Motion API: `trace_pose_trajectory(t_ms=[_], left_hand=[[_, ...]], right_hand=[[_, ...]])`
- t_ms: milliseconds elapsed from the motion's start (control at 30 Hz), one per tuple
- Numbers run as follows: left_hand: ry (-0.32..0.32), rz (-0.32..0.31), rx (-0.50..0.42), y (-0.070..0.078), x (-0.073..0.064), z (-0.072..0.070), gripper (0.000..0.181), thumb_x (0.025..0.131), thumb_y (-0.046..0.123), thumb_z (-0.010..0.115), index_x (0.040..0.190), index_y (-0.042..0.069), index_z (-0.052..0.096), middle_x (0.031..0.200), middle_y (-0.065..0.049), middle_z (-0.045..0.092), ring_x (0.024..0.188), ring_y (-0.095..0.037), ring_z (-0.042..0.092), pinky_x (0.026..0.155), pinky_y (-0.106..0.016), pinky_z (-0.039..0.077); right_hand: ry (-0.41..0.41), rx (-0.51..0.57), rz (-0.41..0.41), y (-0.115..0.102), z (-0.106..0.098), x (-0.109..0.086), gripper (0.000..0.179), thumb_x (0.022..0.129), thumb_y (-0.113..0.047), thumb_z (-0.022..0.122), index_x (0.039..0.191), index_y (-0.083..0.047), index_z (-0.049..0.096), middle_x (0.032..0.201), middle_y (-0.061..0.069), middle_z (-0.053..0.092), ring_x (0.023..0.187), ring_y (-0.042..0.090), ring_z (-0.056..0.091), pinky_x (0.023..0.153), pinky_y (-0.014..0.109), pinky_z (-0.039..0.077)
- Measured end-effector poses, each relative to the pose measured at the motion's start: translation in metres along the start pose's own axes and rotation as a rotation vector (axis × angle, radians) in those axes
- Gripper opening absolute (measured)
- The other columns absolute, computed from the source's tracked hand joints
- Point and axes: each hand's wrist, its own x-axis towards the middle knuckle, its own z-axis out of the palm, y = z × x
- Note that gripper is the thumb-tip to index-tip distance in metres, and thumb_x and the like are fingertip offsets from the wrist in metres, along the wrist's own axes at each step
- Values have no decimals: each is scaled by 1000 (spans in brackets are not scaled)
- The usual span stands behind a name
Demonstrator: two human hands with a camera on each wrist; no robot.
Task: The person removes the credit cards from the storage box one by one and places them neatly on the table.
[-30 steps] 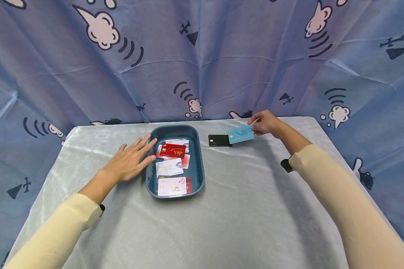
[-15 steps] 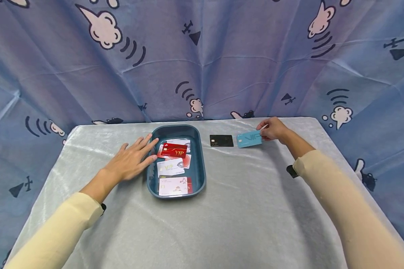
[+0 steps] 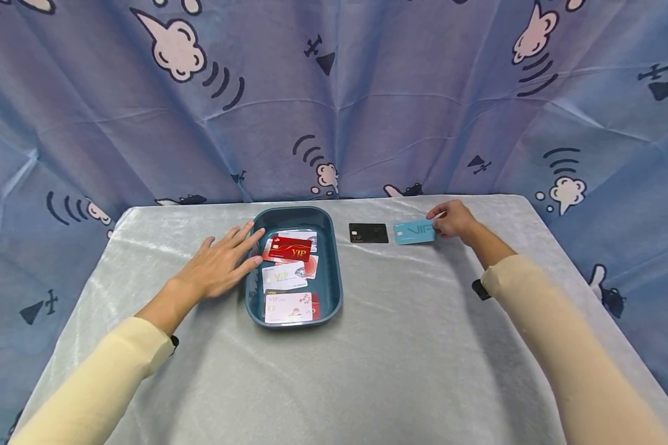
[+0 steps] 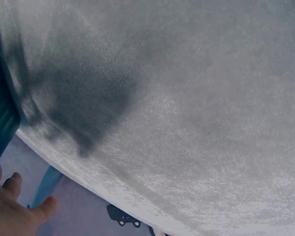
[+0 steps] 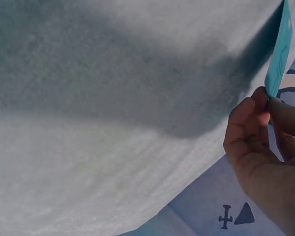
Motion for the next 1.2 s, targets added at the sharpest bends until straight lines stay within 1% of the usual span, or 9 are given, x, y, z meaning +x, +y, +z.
trace_pose_trajectory(t_ms=[167, 267, 400, 500, 633, 733, 900, 1100, 1200], left_hand=[[-6, -8, -1, -1, 1, 1, 68, 104, 54, 37, 161, 25, 15, 168, -5, 6, 151, -38, 13, 112, -71, 11], [-8, -10, -4, -1, 2, 1, 68, 104, 54, 37, 161, 25, 14, 167, -6, 6, 151, -38, 13, 112, -71, 11], [-7, -5, -1, -1, 2, 0, 68, 104, 54, 37, 161, 25, 14, 167, -6, 6, 151, -38, 13, 112, -71, 11], [-6, -3, 0, -1, 2, 0, 68, 104, 54, 37, 161, 25, 15, 167, -6, 6, 151, -38, 13, 112, -71, 12], [-6, -5, -2, -1, 2, 0, 68, 104, 54, 37, 161, 25, 15, 168, -6, 6, 151, -38, 13, 112, -71, 11], [-7, -6, -2, 0, 2, 0, 68, 104, 54, 37, 161, 25, 14, 168, -5, 5, 151, -37, 13, 112, -71, 11], [-2, -2, 1, 1, 2, 0, 68, 104, 54, 37, 161, 25, 15, 168, -5, 6, 151, -37, 13, 112, -71, 12], [5, 0, 0, 0, 1, 1, 67, 104, 53, 38, 161, 24, 16, 167, -7, 8, 151, -38, 14, 112, -72, 12], [7, 1, -1, 1, 0, 0, 68, 104, 53, 38, 161, 24, 17, 167, -7, 8, 151, -38, 15, 112, -72, 12]], right_hand=[[32, -1, 11, 7, 3, 4, 29, 91, 6, 49, 117, 11, 61, 101, 23, 58, 72, 16, 59, 64, 28, 56], [46, -1, 17, 9, 6, 8, 30, 90, 6, 49, 117, 9, 62, 102, 22, 58, 73, 15, 57, 61, 25, 54], [40, -3, 26, 10, 8, 9, 29, 91, 5, 50, 117, 9, 60, 105, 23, 56, 77, 16, 55, 59, 22, 51], [26, -13, 37, 10, 9, 8, 28, 93, 2, 51, 119, 8, 60, 106, 21, 54, 79, 17, 55, 61, 24, 52], [0, -1, 63, 11, 9, 9, 27, 96, -4, 52, 120, 7, 58, 99, 16, 54, 77, 16, 55, 64, 27, 52], [-22, 22, 82, 10, 8, 8, 28, 98, -8, 51, 121, 6, 55, 96, 13, 54, 75, 15, 55, 63, 27, 50], [-42, 35, 93, 9, 6, 6, 30, 99, -12, 49, 123, 6, 52, 98, 13, 54, 75, 14, 56, 62, 26, 49], [-51, -10, 99, 6, 3, 4, 32, 100, -16, 48, 123, 5, 52, 88, 10, 57, 71, 15, 57, 64, 30, 48], [-48, -46, 86, 2, 2, 2, 32, 101, -17, 48, 123, 5, 52, 95, 14, 59, 78, 19, 60, 69, 35, 50]])
